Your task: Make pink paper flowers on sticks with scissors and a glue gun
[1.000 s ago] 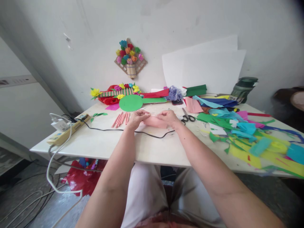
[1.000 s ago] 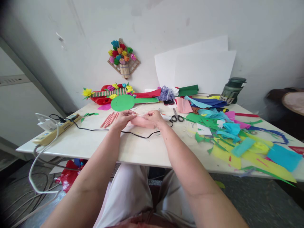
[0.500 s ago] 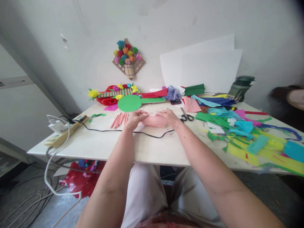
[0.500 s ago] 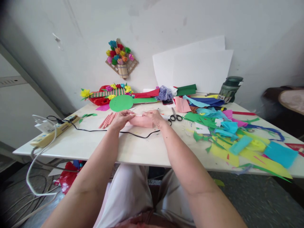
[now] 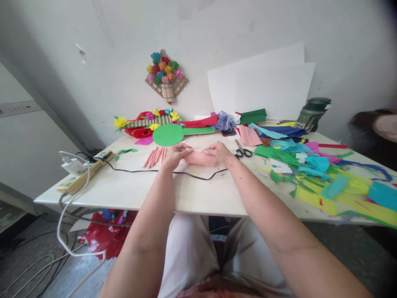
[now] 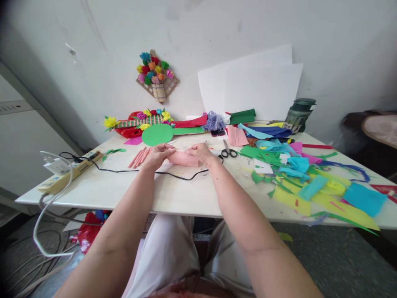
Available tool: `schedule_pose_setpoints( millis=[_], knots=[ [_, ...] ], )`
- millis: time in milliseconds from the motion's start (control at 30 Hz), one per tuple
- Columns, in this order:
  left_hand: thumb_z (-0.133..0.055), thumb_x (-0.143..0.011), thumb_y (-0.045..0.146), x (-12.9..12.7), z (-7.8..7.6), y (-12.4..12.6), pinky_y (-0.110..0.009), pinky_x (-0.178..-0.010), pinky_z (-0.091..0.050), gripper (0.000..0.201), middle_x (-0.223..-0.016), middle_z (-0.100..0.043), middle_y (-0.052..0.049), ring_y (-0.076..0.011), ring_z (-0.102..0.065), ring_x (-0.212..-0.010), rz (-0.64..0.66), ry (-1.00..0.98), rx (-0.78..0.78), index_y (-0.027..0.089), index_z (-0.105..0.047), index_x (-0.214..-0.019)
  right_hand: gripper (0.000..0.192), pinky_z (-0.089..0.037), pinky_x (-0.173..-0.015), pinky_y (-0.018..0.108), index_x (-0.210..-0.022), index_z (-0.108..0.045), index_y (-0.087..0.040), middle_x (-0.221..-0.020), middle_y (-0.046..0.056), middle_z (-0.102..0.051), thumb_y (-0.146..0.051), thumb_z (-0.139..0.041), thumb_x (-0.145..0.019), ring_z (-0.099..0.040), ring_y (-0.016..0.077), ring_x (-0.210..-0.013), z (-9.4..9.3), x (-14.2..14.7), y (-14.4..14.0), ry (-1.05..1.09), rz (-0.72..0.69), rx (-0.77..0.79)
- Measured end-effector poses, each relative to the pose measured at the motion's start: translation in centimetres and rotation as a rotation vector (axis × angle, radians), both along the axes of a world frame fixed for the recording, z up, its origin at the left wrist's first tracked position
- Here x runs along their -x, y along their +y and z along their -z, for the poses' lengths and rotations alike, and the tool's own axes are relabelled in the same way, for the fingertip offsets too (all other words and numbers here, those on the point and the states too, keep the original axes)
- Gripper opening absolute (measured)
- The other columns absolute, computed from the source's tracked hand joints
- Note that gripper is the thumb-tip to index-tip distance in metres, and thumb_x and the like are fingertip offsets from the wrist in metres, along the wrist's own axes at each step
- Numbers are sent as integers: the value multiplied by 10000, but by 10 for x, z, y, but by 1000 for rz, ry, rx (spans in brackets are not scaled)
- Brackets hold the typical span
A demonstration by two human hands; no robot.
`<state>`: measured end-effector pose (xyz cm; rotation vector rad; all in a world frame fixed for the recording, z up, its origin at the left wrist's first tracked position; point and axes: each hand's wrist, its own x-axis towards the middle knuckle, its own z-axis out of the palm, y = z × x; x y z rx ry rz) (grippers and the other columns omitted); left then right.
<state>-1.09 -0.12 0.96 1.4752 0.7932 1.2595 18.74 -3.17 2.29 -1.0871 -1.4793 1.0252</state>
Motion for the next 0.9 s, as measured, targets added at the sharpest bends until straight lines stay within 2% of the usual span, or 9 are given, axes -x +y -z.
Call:
schedule_pose_setpoints(
  millis=[267, 500, 600, 667, 767, 833, 900],
  knots=[
    [-772, -549, 300, -1, -1, -1, -195, -477, -340, 259, -597, -602, 6, -80, -514, -525, 1, 8, -10, 143, -653, -717, 197, -339, -571, 256, -592, -681, -128, -512, -10, -573, -316, -663, -537, -473, 113, -537, -1, 1, 0, -43, 27, -12],
    [-764, -568, 376, -1, 2, 3, -191, -432, -281, 281, -532, -533, 34, -53, -423, -454, -26, 24, -12, 151, -632, -672, 183, -328, -552, 246, -579, -677, -129, -478, -28, -537, -307, -648, -548, -447, 105, -524, 2, 2, 2, -48, 39, -32],
    [-732, -608, 424, -2, 4, 6, -191, -447, -300, 302, -526, -527, 26, -60, -440, -471, -55, 14, -39, 144, -627, -650, 189, -338, -558, 247, -573, -670, -131, -488, -21, -548, -318, -652, -549, -453, 109, -534, 3, 3, 3, -46, 36, -36],
    [-700, -637, 462, -2, 3, 6, -194, -499, -355, 329, -585, -581, -2, -87, -517, -551, -104, -12, -58, 141, -631, -658, 185, -342, -556, 246, -579, -674, -133, -492, -18, -555, -315, -650, -554, -457, 109, -532, 4, 2, 4, -45, 34, -34],
    [-660, -657, 508, -3, -2, 5, -240, -649, -437, 363, -779, -667, -60, -163, -610, -796, -197, -111, -66, 150, -641, -715, 165, -351, -562, 243, -573, -677, -134, -493, -16, -563, -296, -644, -559, -467, 108, -530, 6, 2, 6, -29, 28, -29],
    [-639, -670, 523, -3, -7, 1, -287, -746, -446, 363, -913, -679, -80, -192, -600, -932, -231, -162, -99, 164, -642, -729, 157, -356, -573, 244, -562, -673, -135, -500, -12, -568, -289, -645, -556, -476, 110, -539, 7, 2, 7, -17, 27, -26],
    [-631, -693, 502, -4, -12, -5, -329, -844, -418, 328, -1074, -652, -89, -209, -557, -1048, -197, -128, -187, 174, -648, -712, 160, -359, -584, 247, -568, -673, -132, -516, -7, -577, -290, -655, -548, -485, 113, -553, 7, 2, 6, -1, 29, -13]
  ],
)
